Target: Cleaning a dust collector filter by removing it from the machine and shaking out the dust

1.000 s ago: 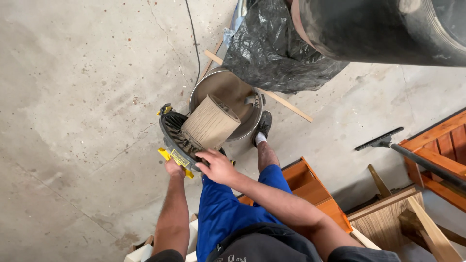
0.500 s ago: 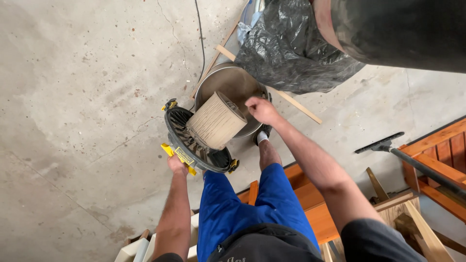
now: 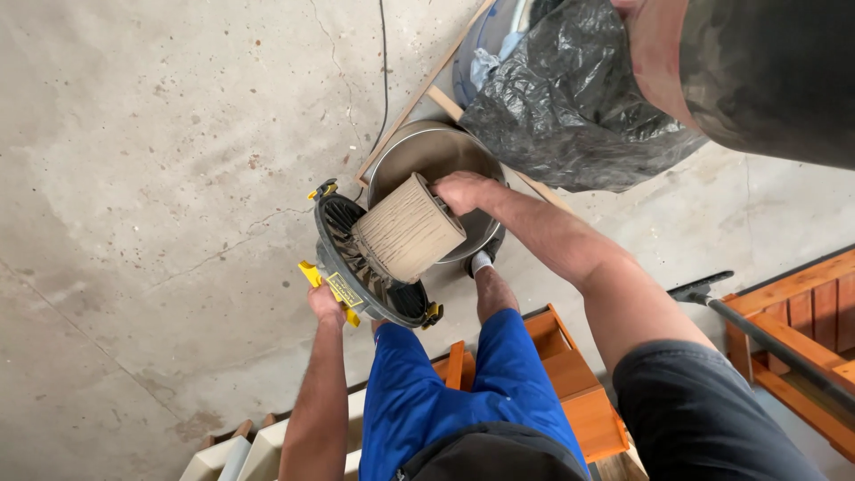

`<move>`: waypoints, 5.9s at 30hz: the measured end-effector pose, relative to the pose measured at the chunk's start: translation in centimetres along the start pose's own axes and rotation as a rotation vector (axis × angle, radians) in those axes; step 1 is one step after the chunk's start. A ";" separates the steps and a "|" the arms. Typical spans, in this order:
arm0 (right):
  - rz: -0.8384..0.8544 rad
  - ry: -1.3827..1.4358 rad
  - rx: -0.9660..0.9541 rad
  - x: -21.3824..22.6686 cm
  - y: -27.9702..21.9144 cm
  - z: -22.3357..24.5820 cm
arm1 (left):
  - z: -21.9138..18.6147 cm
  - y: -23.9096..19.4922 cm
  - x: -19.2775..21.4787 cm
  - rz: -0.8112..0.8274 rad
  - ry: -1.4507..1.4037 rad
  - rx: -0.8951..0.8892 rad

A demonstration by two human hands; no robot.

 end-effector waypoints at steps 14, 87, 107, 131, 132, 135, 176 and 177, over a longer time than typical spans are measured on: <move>-0.426 -0.180 0.324 -7.3 -1.2 -3.5 | 8.0 9.2 2.1 -0.038 0.093 -0.050; -0.398 0.593 -0.608 -15.6 -5.1 -7.8 | 8.1 12.7 0.6 -0.093 0.226 -0.096; -0.533 0.649 -0.582 -10.3 -8.7 -2.7 | 6.9 10.2 1.0 -0.112 0.249 -0.111; -0.971 0.199 -0.270 12.2 -34.5 9.2 | 5.0 8.3 0.3 -0.050 0.216 -0.160; -0.986 0.115 -0.280 13.1 -34.8 8.6 | 5.6 9.5 0.4 -0.061 0.225 -0.172; -0.975 0.011 -0.246 13.6 -33.4 7.6 | 5.7 10.0 0.0 -0.072 0.225 -0.191; -1.348 -0.218 -0.391 12.7 -20.8 6.7 | 2.0 2.6 -0.1 -0.081 0.245 -0.234; -1.360 -0.145 -0.303 12.8 -20.9 7.8 | 2.3 3.0 0.0 -0.080 0.216 -0.236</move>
Point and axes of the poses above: each hand's wrist, its own y-axis towards the middle knuckle, its own x-axis out of the back of the hand, z = x × y, the point moved 1 cm from there along y, towards the middle knuckle
